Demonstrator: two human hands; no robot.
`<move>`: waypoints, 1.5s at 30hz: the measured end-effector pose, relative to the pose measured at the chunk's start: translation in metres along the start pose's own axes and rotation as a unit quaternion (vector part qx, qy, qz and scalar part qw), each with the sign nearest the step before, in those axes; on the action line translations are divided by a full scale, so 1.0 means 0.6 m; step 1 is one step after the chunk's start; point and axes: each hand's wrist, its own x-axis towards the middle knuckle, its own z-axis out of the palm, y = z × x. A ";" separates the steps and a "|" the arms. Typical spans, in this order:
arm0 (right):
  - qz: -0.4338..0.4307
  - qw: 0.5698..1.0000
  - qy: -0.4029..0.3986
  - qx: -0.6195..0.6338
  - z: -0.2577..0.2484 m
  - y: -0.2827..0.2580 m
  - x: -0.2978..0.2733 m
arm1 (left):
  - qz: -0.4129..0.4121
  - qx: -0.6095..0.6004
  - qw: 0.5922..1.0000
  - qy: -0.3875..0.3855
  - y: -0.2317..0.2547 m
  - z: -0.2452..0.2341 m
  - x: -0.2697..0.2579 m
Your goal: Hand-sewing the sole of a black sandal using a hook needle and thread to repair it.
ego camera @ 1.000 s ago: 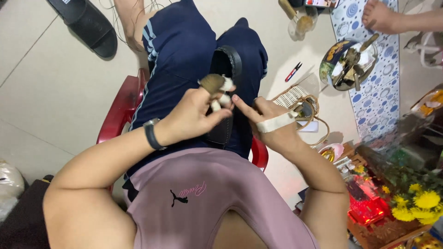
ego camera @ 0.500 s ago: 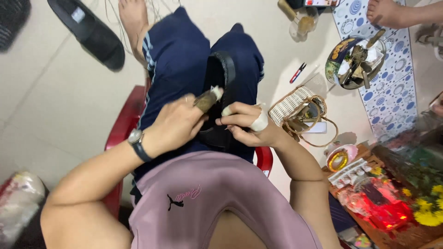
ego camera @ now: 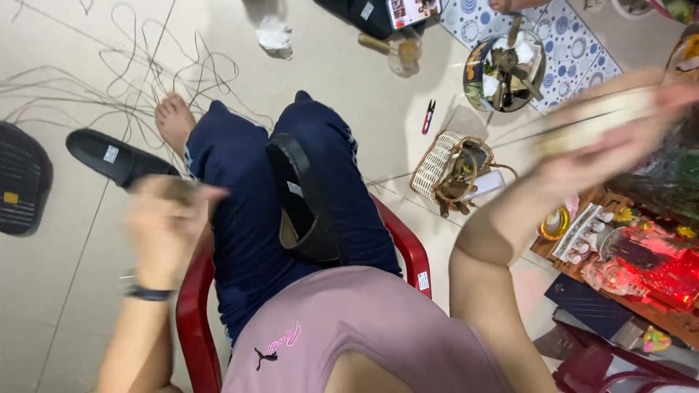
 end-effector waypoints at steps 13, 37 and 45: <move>0.246 0.094 -0.139 -0.955 -0.294 0.072 -0.052 | 0.122 0.074 0.990 0.016 0.104 0.074 0.012; 0.180 0.059 -0.301 -0.935 -0.280 0.170 0.024 | -0.079 -0.300 0.924 -0.222 0.051 0.011 0.048; 0.168 0.055 -0.250 -0.952 -0.238 0.114 -0.031 | -0.315 0.480 0.817 -0.055 -0.320 -0.054 -0.152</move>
